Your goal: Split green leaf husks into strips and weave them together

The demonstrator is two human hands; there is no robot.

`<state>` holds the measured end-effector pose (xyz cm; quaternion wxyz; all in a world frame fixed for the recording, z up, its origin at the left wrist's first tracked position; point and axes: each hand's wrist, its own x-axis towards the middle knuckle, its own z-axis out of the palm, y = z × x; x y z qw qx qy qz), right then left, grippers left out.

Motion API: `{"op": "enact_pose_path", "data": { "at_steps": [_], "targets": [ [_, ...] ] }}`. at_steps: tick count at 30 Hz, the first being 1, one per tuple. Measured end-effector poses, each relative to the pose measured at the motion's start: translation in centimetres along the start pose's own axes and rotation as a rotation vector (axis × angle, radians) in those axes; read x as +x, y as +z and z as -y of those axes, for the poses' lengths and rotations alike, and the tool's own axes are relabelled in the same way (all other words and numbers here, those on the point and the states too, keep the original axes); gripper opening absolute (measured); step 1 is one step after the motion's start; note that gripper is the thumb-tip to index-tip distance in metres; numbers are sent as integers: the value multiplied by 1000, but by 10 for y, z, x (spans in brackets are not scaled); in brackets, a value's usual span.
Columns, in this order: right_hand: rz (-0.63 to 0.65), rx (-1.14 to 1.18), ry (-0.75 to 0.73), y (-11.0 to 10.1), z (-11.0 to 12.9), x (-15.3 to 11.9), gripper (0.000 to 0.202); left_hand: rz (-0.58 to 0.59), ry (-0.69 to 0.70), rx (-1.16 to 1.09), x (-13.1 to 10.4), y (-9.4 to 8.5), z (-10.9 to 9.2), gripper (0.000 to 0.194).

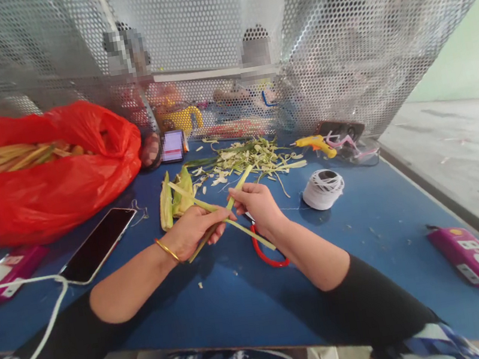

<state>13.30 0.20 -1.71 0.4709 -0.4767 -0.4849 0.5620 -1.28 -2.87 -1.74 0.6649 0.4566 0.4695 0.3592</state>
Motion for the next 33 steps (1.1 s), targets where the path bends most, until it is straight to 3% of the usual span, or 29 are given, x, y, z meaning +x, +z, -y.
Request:
{"op": "enact_pose_path", "data": {
  "at_steps": [4,7,9,12,14,20,26,33],
  "targets": [
    [-58,-265,-88,-5,8,1,34,-41,-9,-64,0,-1,-1,19],
    [-270,-620,-480,-10,21,-10,24,-59,25,-203,0,-5,-6,13],
    [-273,-766,-665,-9,27,-21,28,-63,89,-300,1,-8,-11,15],
    [-3,-860,-531,1,21,-32,33,-69,192,-373,1,-12,-15,21],
    [83,-800,-440,9,10,-32,30,-78,222,-362,0,-12,-15,23],
    [85,-411,-254,17,-9,-27,31,-110,232,-335,-1,-10,-12,29],
    [200,-384,-241,12,1,-29,28,-156,264,-369,2,-13,-15,57],
    [282,-430,-307,10,0,-29,27,-113,236,-360,3,-16,-16,47]
  ]
}}
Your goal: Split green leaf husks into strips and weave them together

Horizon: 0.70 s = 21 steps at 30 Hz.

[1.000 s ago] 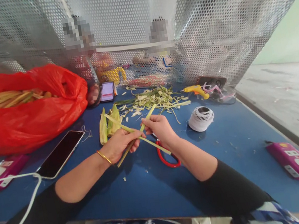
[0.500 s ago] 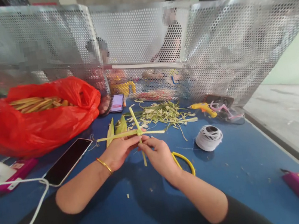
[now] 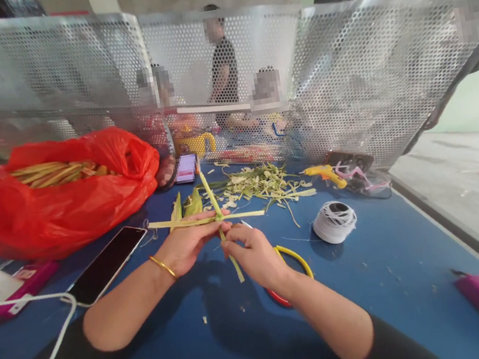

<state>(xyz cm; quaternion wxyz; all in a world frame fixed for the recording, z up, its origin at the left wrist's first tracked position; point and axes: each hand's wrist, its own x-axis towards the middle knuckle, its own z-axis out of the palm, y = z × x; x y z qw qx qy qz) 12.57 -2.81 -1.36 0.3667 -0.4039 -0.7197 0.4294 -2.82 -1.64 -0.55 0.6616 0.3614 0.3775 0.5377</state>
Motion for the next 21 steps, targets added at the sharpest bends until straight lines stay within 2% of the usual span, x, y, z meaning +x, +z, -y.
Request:
{"op": "enact_pose_path", "data": {
  "at_steps": [4,9,11,14,16,19,21],
  "targets": [
    [3,-12,-20,2,-2,-1,26,7,1,-19,-1,0,0,48],
    [-10,-75,-54,5,-1,-2,27,0,-22,-16,-1,1,2,37],
    [-7,-143,-82,6,1,-4,27,11,-37,-10,0,1,1,30],
    [-8,-364,-118,3,6,-7,30,13,-72,-4,1,0,-1,19],
    [-111,-551,-188,-2,10,-8,31,-20,-82,-18,1,-1,-4,15],
    [-330,-752,-342,-12,11,-5,23,-19,-95,-6,1,-2,-7,11],
    [-318,-788,-341,-17,7,0,18,9,-119,32,0,-2,-8,9]
  ]
}}
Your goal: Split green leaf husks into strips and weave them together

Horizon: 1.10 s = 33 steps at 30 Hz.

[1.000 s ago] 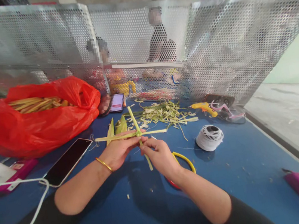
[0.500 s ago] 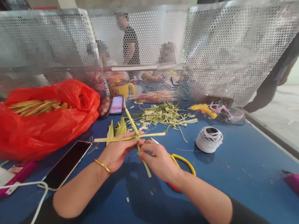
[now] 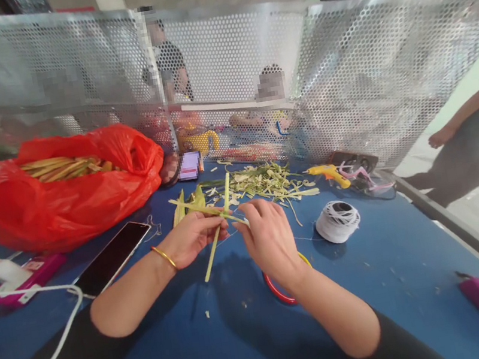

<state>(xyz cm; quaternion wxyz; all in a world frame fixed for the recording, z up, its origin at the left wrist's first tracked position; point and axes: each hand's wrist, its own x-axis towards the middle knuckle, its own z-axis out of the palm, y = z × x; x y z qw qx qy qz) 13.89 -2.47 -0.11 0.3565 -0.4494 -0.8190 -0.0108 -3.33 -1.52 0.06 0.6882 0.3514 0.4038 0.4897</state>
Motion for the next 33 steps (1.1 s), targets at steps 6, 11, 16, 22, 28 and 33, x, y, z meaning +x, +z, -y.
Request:
{"op": "enact_pose_path", "data": {
  "at_steps": [6,11,16,22,28,33],
  "targets": [
    [208,64,71,14,-5,-2,27,-68,1,151,2,1,10,24],
    [229,75,33,13,4,-6,27,-132,89,296,7,3,18,27],
    [279,226,149,5,8,-3,29,-90,97,307,7,0,12,29],
    [186,936,695,12,-10,9,41,14,60,252,4,0,9,36],
    [56,1202,832,22,-13,10,39,2,65,496,2,3,18,31],
    [82,1038,814,19,-22,13,36,22,83,598,2,1,16,20]
  ]
}}
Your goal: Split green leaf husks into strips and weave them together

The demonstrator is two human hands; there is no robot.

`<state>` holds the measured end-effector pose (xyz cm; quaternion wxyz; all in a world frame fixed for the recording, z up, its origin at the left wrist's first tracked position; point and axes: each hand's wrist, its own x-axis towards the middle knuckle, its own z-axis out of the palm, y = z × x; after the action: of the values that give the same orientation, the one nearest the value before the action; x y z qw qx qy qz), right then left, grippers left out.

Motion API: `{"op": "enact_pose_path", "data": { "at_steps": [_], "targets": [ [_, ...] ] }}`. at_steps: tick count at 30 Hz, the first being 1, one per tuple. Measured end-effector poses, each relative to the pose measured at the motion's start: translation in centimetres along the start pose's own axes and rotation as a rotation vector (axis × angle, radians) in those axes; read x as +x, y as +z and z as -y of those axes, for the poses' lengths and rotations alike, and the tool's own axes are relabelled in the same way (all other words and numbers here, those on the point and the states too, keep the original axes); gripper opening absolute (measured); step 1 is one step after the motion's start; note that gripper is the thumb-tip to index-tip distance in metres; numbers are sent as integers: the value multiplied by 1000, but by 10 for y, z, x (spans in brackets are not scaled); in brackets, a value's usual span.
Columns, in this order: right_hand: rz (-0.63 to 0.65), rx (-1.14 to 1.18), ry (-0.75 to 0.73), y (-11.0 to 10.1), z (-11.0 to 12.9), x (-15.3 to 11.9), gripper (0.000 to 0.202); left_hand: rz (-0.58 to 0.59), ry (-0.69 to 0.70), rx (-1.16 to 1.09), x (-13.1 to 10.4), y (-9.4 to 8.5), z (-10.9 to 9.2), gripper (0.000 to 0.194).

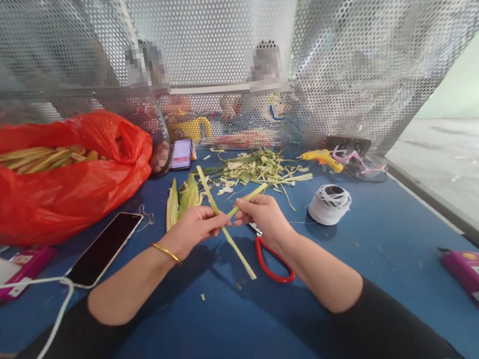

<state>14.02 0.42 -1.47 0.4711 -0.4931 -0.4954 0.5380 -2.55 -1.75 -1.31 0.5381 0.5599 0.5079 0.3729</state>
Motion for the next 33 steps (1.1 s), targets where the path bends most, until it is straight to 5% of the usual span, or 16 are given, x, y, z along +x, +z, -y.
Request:
{"op": "enact_pose_path", "data": {
  "at_steps": [4,6,8,10,12,18,25,29,33],
  "targets": [
    [-368,-445,-447,-13,17,0,33,30,58,67,-2,1,1,21],
    [-306,-674,-653,-12,24,-6,25,86,70,104,-3,4,3,25],
    [-44,-766,-629,-7,26,-13,19,141,82,139,-5,7,5,32],
    [218,-679,-395,0,23,-18,24,163,91,183,-7,10,6,40],
    [306,-515,-183,5,16,-19,28,154,87,221,-9,11,5,44],
    [32,-448,-262,9,9,-19,29,165,107,265,-12,11,-1,39],
    [-51,-567,-357,16,6,-23,33,238,87,237,-15,13,-2,33],
    [-7,-689,-515,7,17,-18,23,212,1,28,-12,14,2,34],
    [-270,-799,-711,-11,32,-16,29,133,-73,-263,-6,11,3,46]
  ]
}}
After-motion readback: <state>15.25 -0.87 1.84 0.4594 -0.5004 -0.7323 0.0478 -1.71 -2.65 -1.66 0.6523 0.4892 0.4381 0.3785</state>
